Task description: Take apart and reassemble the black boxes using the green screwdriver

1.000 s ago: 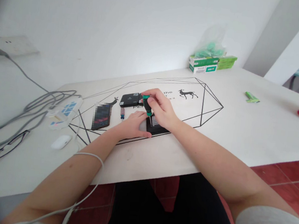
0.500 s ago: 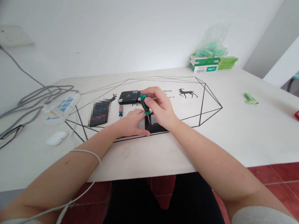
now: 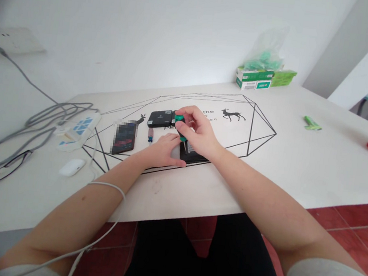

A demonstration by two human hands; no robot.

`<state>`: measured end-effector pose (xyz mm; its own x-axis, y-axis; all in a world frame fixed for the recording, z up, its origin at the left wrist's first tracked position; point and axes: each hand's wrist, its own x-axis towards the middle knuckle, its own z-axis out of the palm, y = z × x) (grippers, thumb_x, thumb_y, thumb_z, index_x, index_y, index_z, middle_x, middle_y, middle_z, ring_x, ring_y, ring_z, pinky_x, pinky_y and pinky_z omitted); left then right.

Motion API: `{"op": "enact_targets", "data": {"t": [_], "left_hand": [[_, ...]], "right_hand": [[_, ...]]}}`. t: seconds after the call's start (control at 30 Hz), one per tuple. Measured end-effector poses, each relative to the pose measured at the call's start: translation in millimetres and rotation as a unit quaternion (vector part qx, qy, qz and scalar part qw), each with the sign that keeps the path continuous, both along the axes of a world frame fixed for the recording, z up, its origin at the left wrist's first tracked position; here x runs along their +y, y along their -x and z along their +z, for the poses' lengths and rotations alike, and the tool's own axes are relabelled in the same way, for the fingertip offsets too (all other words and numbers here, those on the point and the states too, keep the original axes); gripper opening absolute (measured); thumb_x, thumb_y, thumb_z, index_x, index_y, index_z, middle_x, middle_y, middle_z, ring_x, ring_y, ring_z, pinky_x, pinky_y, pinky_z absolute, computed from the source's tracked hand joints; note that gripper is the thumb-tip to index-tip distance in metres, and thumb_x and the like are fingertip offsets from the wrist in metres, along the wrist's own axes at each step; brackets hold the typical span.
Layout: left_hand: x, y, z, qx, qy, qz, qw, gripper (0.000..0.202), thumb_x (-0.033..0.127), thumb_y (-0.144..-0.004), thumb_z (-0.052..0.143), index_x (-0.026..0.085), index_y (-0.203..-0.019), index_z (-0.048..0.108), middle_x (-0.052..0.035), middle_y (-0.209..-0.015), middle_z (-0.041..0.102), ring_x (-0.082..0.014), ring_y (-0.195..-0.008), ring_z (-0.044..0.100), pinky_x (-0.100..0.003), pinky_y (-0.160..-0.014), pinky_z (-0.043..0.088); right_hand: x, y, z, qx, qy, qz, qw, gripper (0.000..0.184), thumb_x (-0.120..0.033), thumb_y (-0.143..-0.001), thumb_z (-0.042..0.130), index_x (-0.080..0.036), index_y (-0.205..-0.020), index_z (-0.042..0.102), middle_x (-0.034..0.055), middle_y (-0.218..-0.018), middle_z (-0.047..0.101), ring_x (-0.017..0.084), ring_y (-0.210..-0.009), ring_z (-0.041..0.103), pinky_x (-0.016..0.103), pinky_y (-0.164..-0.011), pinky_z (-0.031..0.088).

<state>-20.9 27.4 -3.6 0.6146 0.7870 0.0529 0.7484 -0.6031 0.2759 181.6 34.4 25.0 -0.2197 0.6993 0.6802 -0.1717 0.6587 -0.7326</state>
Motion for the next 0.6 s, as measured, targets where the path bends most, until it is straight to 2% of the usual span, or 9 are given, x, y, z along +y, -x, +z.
{"op": "enact_targets", "data": {"t": [0.13,0.2,0.33,0.47,0.6], "left_hand": [[-0.9,-0.9,0.2,-0.006,-0.007,-0.001,1.000,0.094,0.081,-0.081,0.069,0.021,-0.151,0.052,-0.0199,-0.148,0.055,-0.0434,-0.138,0.048,-0.061,-0.116,0.038],[-0.9,-1.0,0.3,-0.005,-0.004,-0.002,1.000,0.094,0.081,-0.081,0.069,0.020,-0.151,0.052,-0.0202,-0.149,0.054,-0.0435,-0.139,0.046,-0.061,-0.116,0.037],[-0.2,-0.6,0.2,-0.001,0.004,-0.001,1.000,0.097,0.082,-0.082,0.068,0.020,-0.154,0.049,-0.0211,-0.151,0.052,-0.0433,-0.141,0.045,-0.062,-0.117,0.036],[0.0,-0.2,0.4,-0.009,0.004,-0.007,1.000,0.100,0.081,-0.082,0.068,0.023,-0.159,0.044,-0.0200,-0.155,0.051,-0.0440,-0.143,0.044,-0.063,-0.117,0.035],[-0.8,-0.7,1.2,-0.011,0.003,-0.002,1.000,0.096,0.082,-0.081,0.068,0.024,-0.156,0.048,-0.0191,-0.151,0.054,-0.0448,-0.139,0.047,-0.063,-0.116,0.037]], "right_hand": [[-2.6,-0.5,2.5,0.016,0.034,0.037,0.999,0.020,-0.041,-0.099,0.060,-0.026,-0.112,0.060,0.0044,-0.109,0.068,0.020,-0.097,0.067,0.040,-0.086,0.059],[-2.1,1.1,1.5,0.024,0.042,0.053,0.997,0.022,-0.043,-0.099,0.060,-0.027,-0.114,0.057,0.0037,-0.107,0.068,0.019,-0.094,0.067,0.038,-0.082,0.060],[0.9,4.0,-3.3,0.015,0.013,0.010,1.000,0.034,-0.049,-0.092,0.073,-0.028,-0.111,0.055,0.0014,-0.101,0.061,0.016,-0.085,0.059,0.030,-0.069,0.054],[2.0,3.5,-5.7,0.006,-0.013,-0.020,1.000,0.040,-0.050,-0.086,0.081,-0.028,-0.110,0.057,0.0007,-0.100,0.057,0.015,-0.084,0.055,0.031,-0.072,0.053],[-0.9,1.3,-2.5,-0.009,0.006,-0.003,1.000,0.029,-0.048,-0.094,0.069,-0.027,-0.114,0.063,0.0050,-0.112,0.064,0.019,-0.093,0.062,0.037,-0.080,0.059]]}}
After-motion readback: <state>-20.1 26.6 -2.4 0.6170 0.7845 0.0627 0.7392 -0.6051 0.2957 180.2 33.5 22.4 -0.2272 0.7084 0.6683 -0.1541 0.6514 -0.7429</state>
